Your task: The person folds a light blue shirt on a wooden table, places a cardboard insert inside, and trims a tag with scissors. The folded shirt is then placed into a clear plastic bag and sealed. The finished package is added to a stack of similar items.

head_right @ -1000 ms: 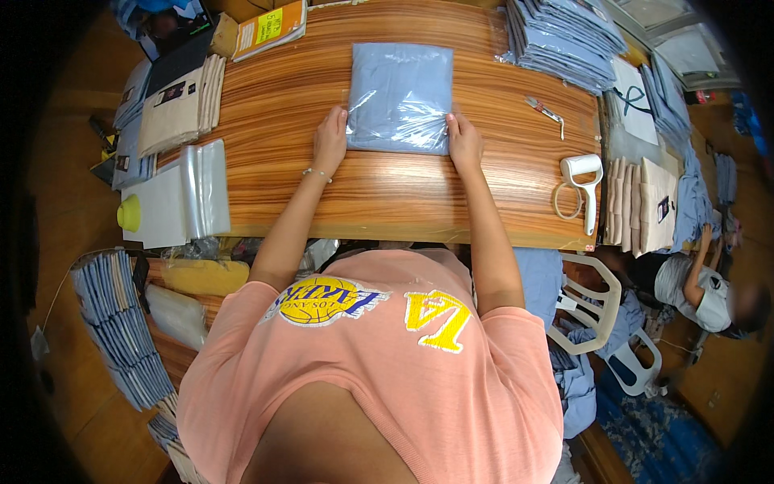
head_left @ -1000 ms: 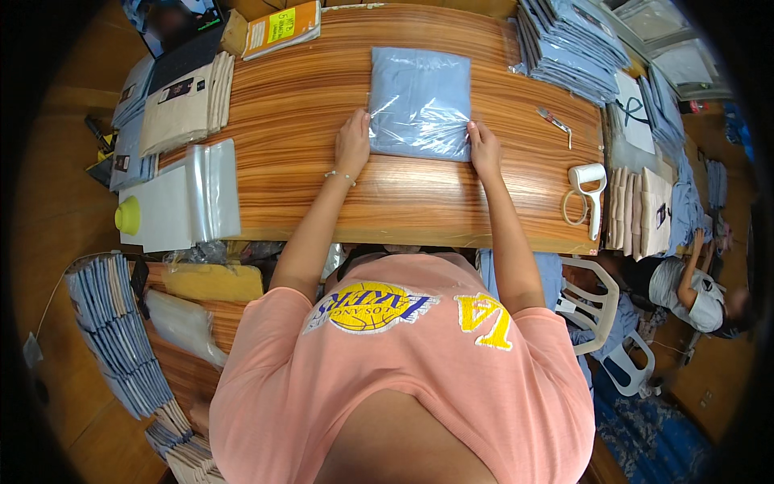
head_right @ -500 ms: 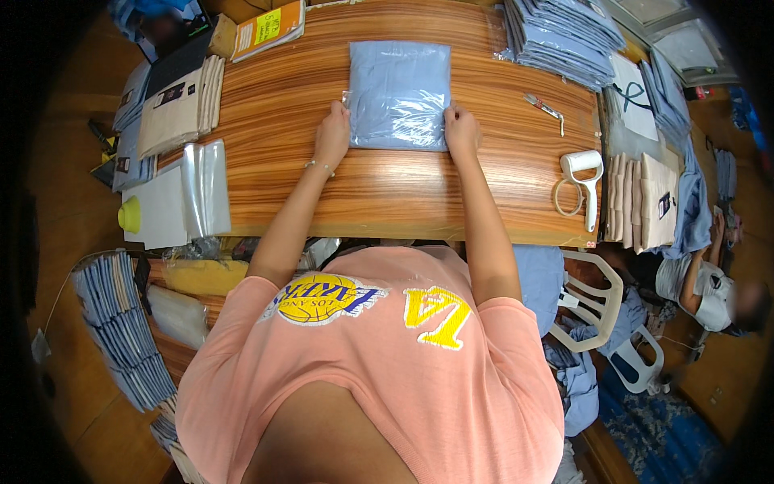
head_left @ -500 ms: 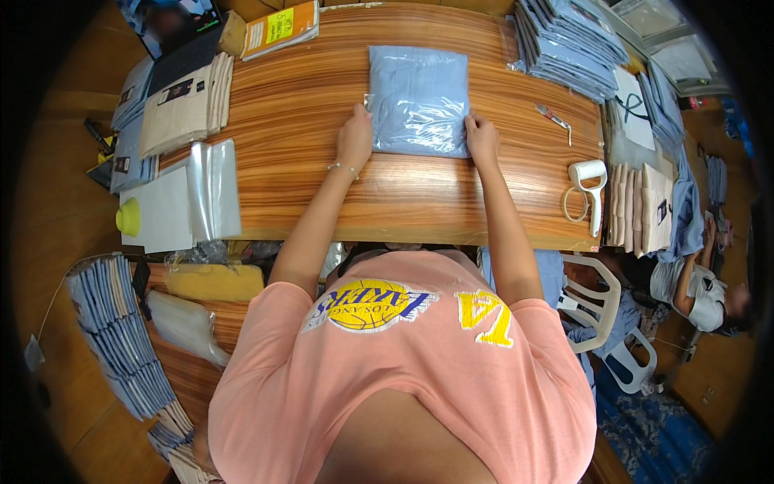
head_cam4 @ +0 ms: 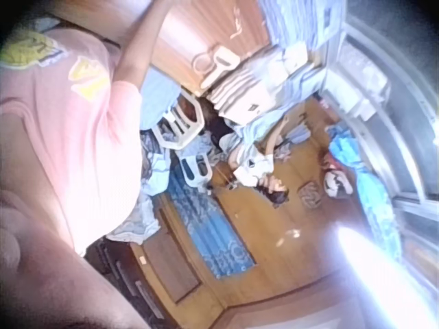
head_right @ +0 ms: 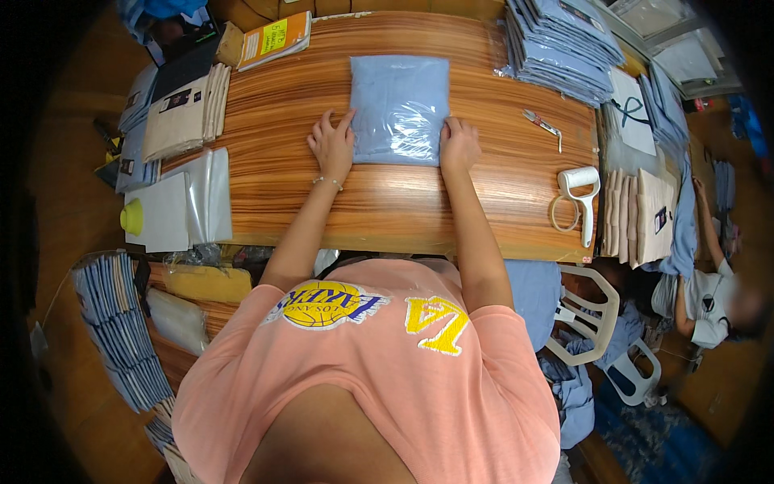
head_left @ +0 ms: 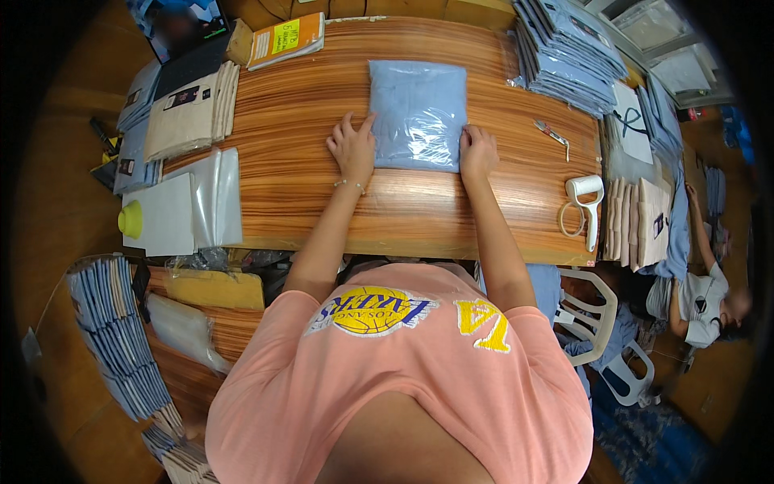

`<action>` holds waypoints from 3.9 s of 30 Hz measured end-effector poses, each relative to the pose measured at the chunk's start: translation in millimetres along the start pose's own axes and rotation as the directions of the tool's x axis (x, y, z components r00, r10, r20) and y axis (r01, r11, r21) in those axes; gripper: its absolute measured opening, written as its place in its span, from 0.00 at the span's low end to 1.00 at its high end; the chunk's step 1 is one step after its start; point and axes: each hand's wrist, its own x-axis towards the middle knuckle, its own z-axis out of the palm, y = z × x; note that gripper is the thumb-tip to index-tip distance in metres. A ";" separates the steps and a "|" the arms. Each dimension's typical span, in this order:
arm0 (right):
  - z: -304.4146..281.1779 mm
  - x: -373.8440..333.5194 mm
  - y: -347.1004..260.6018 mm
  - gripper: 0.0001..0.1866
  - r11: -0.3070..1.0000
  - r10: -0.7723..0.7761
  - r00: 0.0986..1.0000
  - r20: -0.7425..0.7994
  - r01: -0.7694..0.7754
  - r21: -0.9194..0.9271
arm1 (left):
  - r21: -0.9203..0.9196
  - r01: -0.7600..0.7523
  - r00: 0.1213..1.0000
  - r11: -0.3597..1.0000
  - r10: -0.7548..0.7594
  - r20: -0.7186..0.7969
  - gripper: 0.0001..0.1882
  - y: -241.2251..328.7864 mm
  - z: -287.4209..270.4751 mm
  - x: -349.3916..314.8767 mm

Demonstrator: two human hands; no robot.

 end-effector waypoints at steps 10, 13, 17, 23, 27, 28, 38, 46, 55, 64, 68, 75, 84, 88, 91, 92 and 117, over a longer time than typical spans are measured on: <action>-0.1 -13.0 26.8 0.21 0.998 -0.018 0.995 0.093 0.014 0.053 | -0.209 0.156 0.981 0.965 -0.127 0.147 0.23 -13.3 1.9 -2.1; -7.5 -29.7 47.6 0.28 0.923 -0.084 0.988 0.132 0.028 0.383 | -0.577 0.152 0.988 0.803 -0.113 0.103 0.28 -32.0 -3.7 -16.3; -34.9 -58.9 14.1 0.30 0.943 -0.293 0.951 0.098 0.270 0.195 | -0.393 -0.052 0.997 0.918 0.071 0.036 0.35 -10.9 -12.6 -55.5; -22.1 -16.4 -3.8 0.23 0.909 -0.415 0.910 -0.015 0.415 0.044 | -0.124 -0.450 0.893 0.884 0.441 -0.094 0.30 -10.5 -30.0 8.4; -69.6 59.0 -31.6 0.16 0.851 -0.424 0.888 -0.179 0.458 0.257 | -0.433 -0.536 0.844 0.725 0.459 -0.276 0.18 6.5 -86.2 70.6; -92.7 78.4 -45.9 0.15 0.819 -0.414 0.885 -0.215 0.465 0.337 | -0.355 -0.595 0.791 0.721 0.449 -0.416 0.15 20.9 -110.6 84.0; 0.0 132.0 -24.1 0.18 0.956 -0.238 0.956 0.169 0.200 0.215 | -0.270 0.020 1.000 0.963 -0.017 0.014 0.17 -1.5 -18.2 134.6; 51.5 76.6 -86.2 0.21 0.973 -0.145 0.987 0.069 0.130 0.189 | -0.254 -0.079 0.996 0.964 0.069 -0.048 0.19 75.0 38.9 93.8; 79.3 76.2 -75.1 0.21 0.992 -0.114 0.981 0.160 0.103 0.074 | -0.189 -0.089 0.995 0.978 0.097 0.035 0.20 71.0 54.2 103.5; 84.5 79.3 -75.6 0.20 0.994 -0.086 0.977 0.194 0.071 0.082 | -0.179 -0.085 0.994 0.980 0.096 0.057 0.20 71.0 56.9 109.4; 83.2 80.8 -75.2 0.19 0.995 -0.084 0.977 0.195 0.073 0.065 | -0.187 -0.090 0.993 0.978 0.102 0.055 0.20 72.9 58.4 109.9; 88.2 78.7 -72.8 0.19 0.993 -0.081 0.979 0.186 0.065 0.095 | -0.193 -0.108 0.994 0.975 0.109 -0.001 0.19 70.0 64.7 108.2; 23.0 97.9 -70.4 0.24 0.972 0.022 1.000 -0.014 -0.018 0.235 | -0.666 -0.198 0.944 0.719 -0.042 -0.326 0.19 62.9 5.0 111.4; 61.2 74.6 -74.5 0.24 0.989 -0.136 0.989 0.058 0.139 -0.054 | -0.178 -0.103 0.990 0.979 0.084 -0.111 0.21 80.9 32.3 102.2; 72.3 70.7 -69.2 0.23 0.993 -0.110 0.976 0.187 0.116 -0.022 | -0.084 -0.053 0.999 0.995 0.054 0.000 0.22 70.5 57.5 97.0; 68.3 67.6 -73.6 0.23 0.993 -0.109 0.968 0.224 0.117 -0.021 | -0.087 -0.040 0.999 0.995 0.042 0.026 0.22 68.2 56.7 95.9; -58.4 107.2 82.7 0.30 0.737 0.119 0.993 0.022 -0.103 0.668 | -0.230 0.158 0.966 0.960 -0.198 -0.163 0.26 -92.7 -5.1 31.2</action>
